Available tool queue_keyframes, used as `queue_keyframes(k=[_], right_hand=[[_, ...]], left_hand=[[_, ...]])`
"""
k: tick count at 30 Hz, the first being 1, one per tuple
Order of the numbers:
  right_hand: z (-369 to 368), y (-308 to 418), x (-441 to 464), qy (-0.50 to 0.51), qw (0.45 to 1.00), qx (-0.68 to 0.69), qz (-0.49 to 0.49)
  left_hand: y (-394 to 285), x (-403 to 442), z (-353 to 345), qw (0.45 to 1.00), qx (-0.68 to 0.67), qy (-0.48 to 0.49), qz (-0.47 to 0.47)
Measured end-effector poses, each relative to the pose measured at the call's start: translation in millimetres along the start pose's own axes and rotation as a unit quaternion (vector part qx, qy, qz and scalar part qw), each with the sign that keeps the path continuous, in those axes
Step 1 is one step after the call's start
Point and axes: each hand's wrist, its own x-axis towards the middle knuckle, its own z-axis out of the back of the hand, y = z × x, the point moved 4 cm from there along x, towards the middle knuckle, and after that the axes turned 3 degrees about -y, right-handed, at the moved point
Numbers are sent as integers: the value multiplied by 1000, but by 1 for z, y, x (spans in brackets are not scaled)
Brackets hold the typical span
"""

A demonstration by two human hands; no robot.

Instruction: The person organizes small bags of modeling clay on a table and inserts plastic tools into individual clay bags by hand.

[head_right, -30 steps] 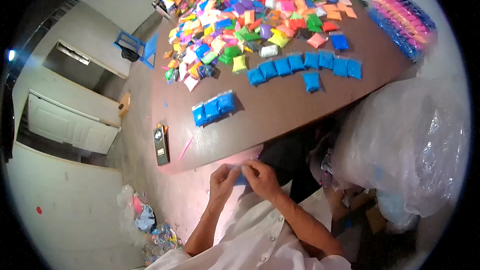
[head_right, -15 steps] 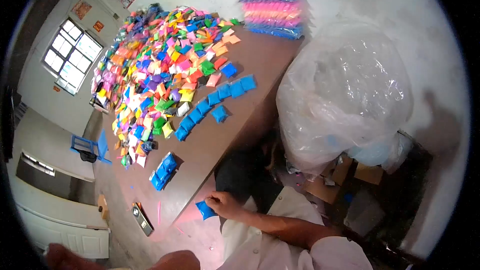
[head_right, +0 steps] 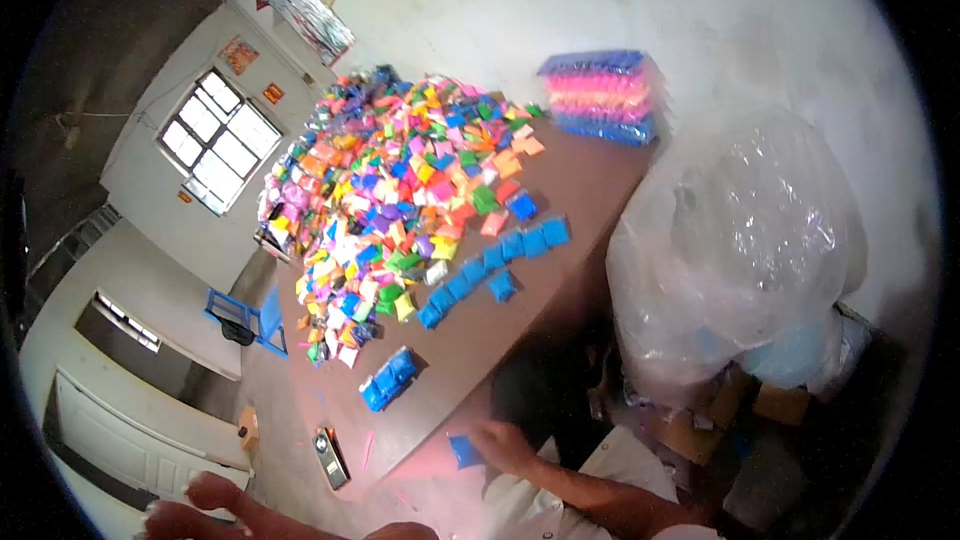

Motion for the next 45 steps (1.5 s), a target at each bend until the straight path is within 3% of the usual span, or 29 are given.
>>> queue_keyframes(k=[2, 4, 8, 9, 11, 12, 14, 15, 17, 20, 24, 27, 29, 31, 36, 41, 42, 45], right_hand=[[4, -7, 4, 6, 1000, 3, -17], [3, -28, 11, 28, 997, 27, -72], [-7, -66, 24, 56, 983, 155, -83], [-9, -65, 27, 64, 978, 180, -89], [7, -20, 15, 7, 993, 57, -105], [6, -45, 16, 44, 980, 120, -150], [2, -25, 15, 40, 983, 106, -147], [1, -18, 15, 22, 985, 102, -138], [2, -31, 16, 22, 991, 14, -134], [-3, -20, 16, 50, 991, -31, -119], [-9, -10, 21, 65, 991, -64, -95], [-13, -17, 24, 76, 996, -2, -44], [-12, -27, 27, 113, 986, -31, -122], [-12, -21, 30, 108, 989, -64, -81], [-19, -17, 26, 90, 994, -9, -62], [-19, -13, 26, 134, 982, -28, -129], [-22, -25, 29, 128, 990, -48, -40], [-21, -17, 27, 154, 984, -49, -70]], left_hand=[[13, -14, 3, 978, 192, 77, 22], [34, -34, 9, 937, 299, 162, 81], [101, -103, 74, 852, 389, 254, 239], [105, -119, 97, 850, 403, 244, 237], [108, -163, 146, 752, 515, 270, 310], [102, -187, 171, 747, 525, 257, 316], [90, -231, 214, 644, 610, 277, 370], [80, -239, 218, 640, 614, 269, 375], [66, -268, 239, 593, 498, 60, 630], [65, -299, 252, 620, 398, -48, 674], [72, -301, 262, 615, 413, -4, 672], [73, -329, 290, 664, 477, 56, 573], [74, -317, 283, 679, 429, 16, 596], [75, -303, 268, 692, 372, -57, 616], [68, -313, 260, 634, 309, -124, 698], [64, -321, 262, 654, 256, -122, 701], [63, -318, 263, 651, 261, -122, 702], [63, -307, 260, 649, 264, -125, 703]])
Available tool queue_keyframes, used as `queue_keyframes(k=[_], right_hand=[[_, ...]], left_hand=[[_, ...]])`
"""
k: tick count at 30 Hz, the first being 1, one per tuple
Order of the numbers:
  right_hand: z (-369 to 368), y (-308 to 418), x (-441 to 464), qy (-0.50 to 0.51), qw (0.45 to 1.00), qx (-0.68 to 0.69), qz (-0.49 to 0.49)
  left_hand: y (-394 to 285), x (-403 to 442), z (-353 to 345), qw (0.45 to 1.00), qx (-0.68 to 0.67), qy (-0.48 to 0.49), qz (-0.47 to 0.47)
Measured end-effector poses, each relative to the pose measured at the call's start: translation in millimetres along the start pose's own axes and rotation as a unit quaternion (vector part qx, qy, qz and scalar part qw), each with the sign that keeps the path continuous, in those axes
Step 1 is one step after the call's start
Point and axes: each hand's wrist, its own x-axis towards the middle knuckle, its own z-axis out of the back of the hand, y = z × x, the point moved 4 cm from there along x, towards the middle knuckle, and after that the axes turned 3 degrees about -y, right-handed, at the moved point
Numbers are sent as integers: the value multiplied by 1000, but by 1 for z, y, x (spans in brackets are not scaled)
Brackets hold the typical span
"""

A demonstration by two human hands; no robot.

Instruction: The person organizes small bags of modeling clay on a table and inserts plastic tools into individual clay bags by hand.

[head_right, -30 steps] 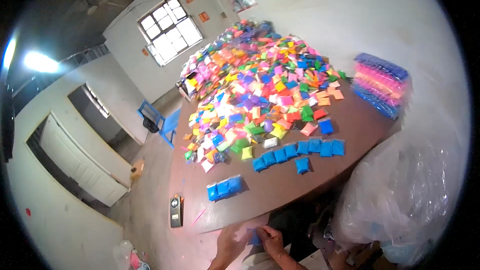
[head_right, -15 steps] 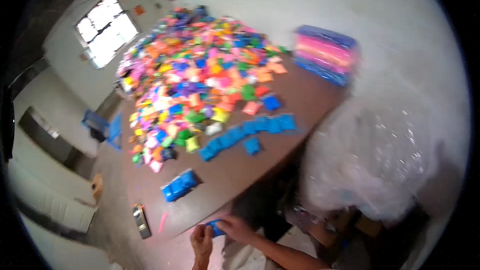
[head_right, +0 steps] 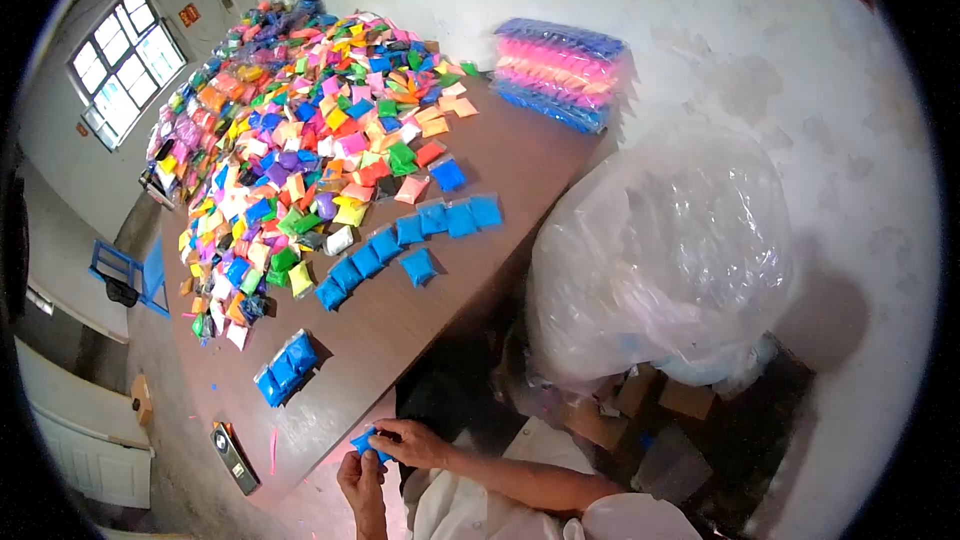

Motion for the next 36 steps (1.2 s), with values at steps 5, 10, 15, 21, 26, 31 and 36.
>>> queue_keyframes(k=[5, 10, 15, 21, 26, 31, 36], right_hand=[[6, 17, -4, 48, 993, 66, -86], [2, -8, -2, -26, 995, 93, 14], [1, 2, -7, -28, 993, 102, -58], [4, 8, -4, -17, 999, 48, 5], [7, 7, -5, -32, 993, 109, -30], [4, 10, -9, -40, 989, 120, -77], [2, -2, -3, -31, 991, 128, -19]], left_hand=[[11, 3, 3, 1000, -6, -1, 24], [22, 1, -4, 998, -24, 18, 60], [13, 2, -4, 999, -22, 18, 17], [12, 4, 3, 1000, 16, 21, 12], [22, 5, 2, 999, -6, 28, 38], [13, 3, 1, 999, -18, 17, 31], [9, 5, 7, 997, 73, 19, -14]])
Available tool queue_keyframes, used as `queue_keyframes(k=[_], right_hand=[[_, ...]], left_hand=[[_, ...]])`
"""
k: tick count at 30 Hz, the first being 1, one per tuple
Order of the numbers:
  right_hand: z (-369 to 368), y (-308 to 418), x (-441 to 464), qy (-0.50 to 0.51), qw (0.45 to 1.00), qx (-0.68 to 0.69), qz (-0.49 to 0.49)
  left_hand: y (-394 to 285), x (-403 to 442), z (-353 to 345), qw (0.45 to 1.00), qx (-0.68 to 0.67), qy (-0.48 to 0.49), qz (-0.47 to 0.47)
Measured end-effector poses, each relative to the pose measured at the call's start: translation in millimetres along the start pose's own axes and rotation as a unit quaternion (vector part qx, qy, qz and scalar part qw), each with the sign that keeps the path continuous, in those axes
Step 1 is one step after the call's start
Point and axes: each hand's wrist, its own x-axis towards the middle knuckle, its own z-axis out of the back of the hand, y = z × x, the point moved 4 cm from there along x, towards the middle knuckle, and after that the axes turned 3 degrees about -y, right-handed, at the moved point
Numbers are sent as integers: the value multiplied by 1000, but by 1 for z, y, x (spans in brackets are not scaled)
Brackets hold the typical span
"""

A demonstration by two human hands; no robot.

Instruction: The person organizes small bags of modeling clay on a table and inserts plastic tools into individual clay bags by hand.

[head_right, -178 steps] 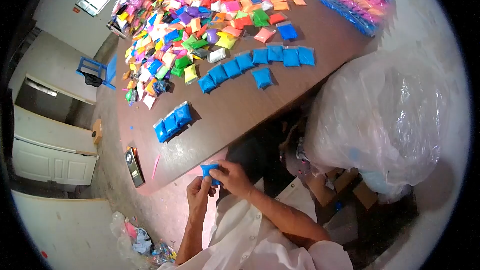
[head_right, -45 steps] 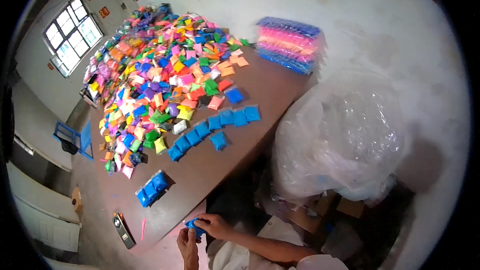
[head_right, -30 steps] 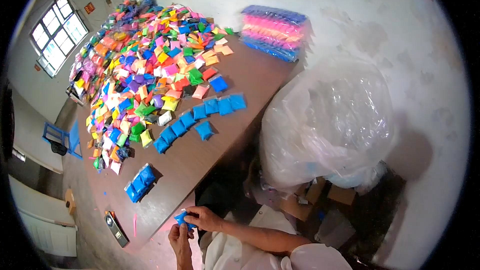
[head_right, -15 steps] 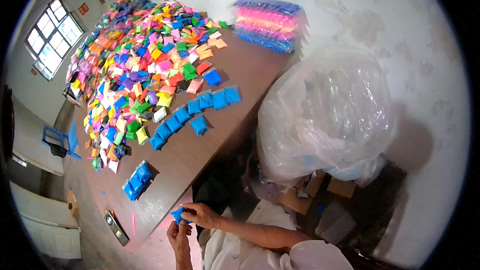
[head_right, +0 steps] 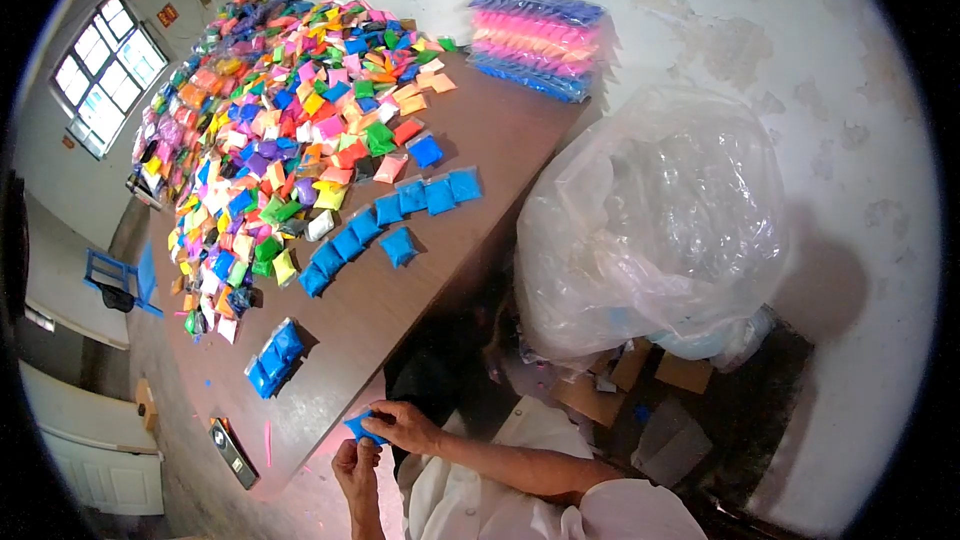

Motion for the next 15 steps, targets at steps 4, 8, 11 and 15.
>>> queue_keyframes(k=[4, 8, 11, 15], right_hand=[[1, -2, 1, -5, 1000, -4, 5], [3, -3, 0, 1, 999, -38, 20], [2, -1, -1, 5, 997, -67, 30], [-1, 8, -2, -4, 995, -87, 37]], left_hand=[[-5, -1, -8, 999, -18, 0, 36], [-7, -2, -11, 990, -124, -40, 54], [2, 3, -4, 993, -111, -35, 31], [2, 7, 0, 997, -66, -26, -31]])
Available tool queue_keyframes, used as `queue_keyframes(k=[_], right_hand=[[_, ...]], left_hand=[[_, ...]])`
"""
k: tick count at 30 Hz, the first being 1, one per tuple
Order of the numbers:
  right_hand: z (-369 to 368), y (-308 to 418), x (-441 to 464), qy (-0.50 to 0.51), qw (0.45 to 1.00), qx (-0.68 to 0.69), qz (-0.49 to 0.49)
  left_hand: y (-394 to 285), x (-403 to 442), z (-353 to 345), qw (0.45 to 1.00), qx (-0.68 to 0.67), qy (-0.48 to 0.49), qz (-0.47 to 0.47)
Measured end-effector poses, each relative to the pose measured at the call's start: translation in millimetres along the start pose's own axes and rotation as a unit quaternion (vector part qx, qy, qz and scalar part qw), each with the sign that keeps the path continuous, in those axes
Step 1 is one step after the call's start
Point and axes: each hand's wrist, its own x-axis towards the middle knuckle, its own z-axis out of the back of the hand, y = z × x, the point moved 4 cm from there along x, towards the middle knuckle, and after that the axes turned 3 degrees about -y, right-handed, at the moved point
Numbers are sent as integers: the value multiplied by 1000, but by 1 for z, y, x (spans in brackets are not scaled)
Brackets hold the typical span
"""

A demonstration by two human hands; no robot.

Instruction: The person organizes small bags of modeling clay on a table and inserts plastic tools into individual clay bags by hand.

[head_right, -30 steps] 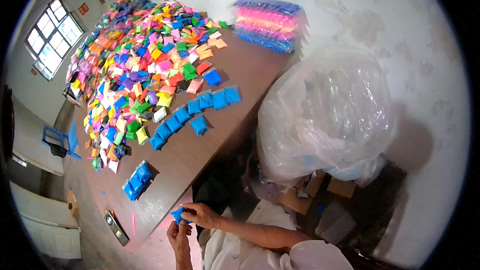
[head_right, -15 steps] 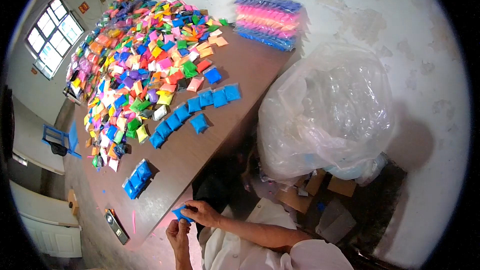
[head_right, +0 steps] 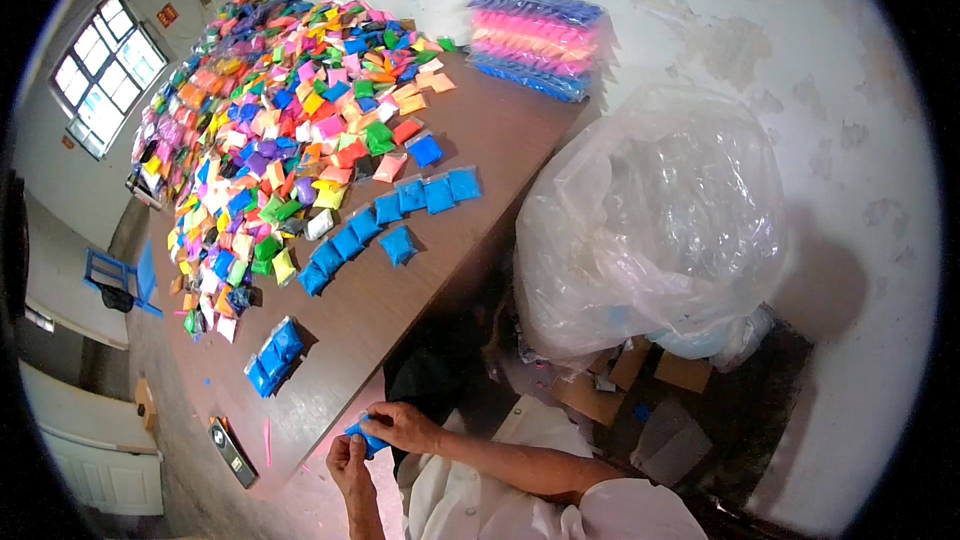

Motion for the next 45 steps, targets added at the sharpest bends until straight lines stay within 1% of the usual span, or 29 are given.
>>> queue_keyframes(k=[4, 6, 7, 9, 10, 13, 15, 19, 21, 22, 24, 25, 27, 31, 33, 37, 39, 40, 41, 42, 43, 45], right_hand=[[-2, -6, 2, -7, 999, 35, -16], [-2, -6, 1, -16, 999, 49, -9], [-2, -7, 1, -16, 999, 48, -10], [-3, -8, -1, -10, 1000, 5, 12], [-3, -9, -1, -9, 1000, 5, 12], [-5, -11, 0, 9, 999, -22, 29], [-6, -8, 0, 9, 995, -69, 66], [-6, 2, -1, 27, 993, -98, 65], [-5, 0, 0, 30, 994, -78, 63], [-5, -2, 0, 30, 994, -79, 64], [-4, -8, -1, 17, 998, -34, 45], [-4, -10, -1, 17, 998, -34, 44], [-4, -16, 0, 9, 1000, -1, 10], [-6, -17, 0, 16, 1000, -17, 12], [-7, -9, 0, 32, 996, -57, 59], [-8, -13, 1, 46, 994, -70, 63], [-8, -18, 3, 47, 998, -29, 40], [-6, -11, 1, 46, 998, -29, 40], [-3, 0, -1, 41, 999, -7, -5], [0, 7, -3, 38, 999, 4, -28], [2, 13, -4, 35, 998, 15, -50], [3, 17, -5, 37, 996, 55, -62]], left_hand=[[5, 1, 3, 999, 28, 19, 0], [6, -1, -2, 999, -21, -3, 32], [6, -1, -3, 999, -21, -3, 33], [7, -2, -2, 997, -58, -24, 55], [8, -2, 0, 996, -59, -25, 54], [8, 0, 2, 998, -35, -12, 42], [-3, -1, 0, 999, 2, -33, -15], [-11, 0, 1, 999, -2, -34, -32], [-2, 2, 3, 1000, 2, -24, -4], [-2, 2, 2, 1000, 2, -24, -5], [4, 0, -2, 995, -59, -39, 67], [5, 0, -1, 995, -58, -39, 68], [10, -2, 0, 995, -36, 14, 96], [11, -2, 1, 996, -58, 30, 69], [11, 0, 8, 1000, 4, 17, -1], [7, 0, 8, 1000, 3, -15, 2], [14, 1, 9, 1000, 9, 4, 25], [11, 0, 5, 1000, 9, 5, 25], [9, -2, -1, 998, -17, -9, 53], [9, -4, -4, 995, -44, -22, 82], [10, -5, -3, 995, -43, -22, 82], [17, -7, -3, 993, -46, 42, 100]])
